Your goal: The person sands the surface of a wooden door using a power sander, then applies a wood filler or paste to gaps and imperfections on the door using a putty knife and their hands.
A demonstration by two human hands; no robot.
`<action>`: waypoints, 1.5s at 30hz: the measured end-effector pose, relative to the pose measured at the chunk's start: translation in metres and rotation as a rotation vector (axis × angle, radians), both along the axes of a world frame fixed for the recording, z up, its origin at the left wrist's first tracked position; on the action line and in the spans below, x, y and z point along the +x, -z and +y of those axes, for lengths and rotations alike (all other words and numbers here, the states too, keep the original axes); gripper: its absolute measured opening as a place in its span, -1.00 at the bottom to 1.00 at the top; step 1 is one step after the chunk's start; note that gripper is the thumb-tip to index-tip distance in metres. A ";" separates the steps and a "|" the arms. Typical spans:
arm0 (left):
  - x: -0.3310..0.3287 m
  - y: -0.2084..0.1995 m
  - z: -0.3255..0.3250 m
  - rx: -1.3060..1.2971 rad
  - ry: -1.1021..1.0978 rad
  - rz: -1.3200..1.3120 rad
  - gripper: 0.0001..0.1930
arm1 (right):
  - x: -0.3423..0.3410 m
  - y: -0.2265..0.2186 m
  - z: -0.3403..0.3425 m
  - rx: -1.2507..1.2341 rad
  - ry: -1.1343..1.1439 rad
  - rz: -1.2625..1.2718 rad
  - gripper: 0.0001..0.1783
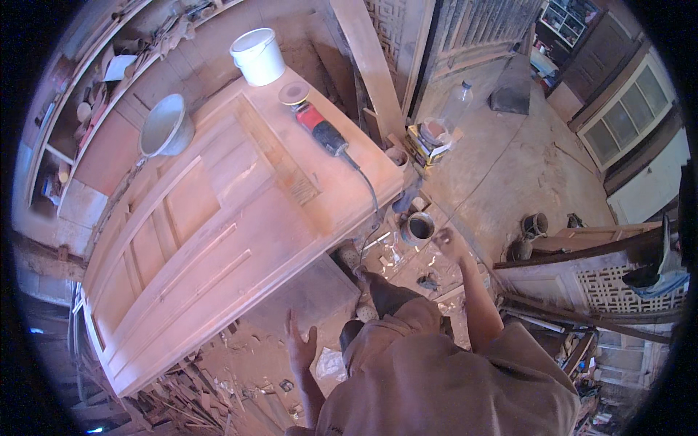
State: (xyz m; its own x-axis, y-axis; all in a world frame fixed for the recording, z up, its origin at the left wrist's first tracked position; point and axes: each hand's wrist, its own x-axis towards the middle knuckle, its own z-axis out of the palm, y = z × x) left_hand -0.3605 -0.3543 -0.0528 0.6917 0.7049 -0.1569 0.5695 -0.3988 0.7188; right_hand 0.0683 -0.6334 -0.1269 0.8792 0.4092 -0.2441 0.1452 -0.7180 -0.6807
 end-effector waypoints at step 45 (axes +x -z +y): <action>0.153 -0.005 0.185 0.477 -0.517 -0.228 -0.59 | 0.042 -0.024 0.166 0.237 0.183 0.248 -0.42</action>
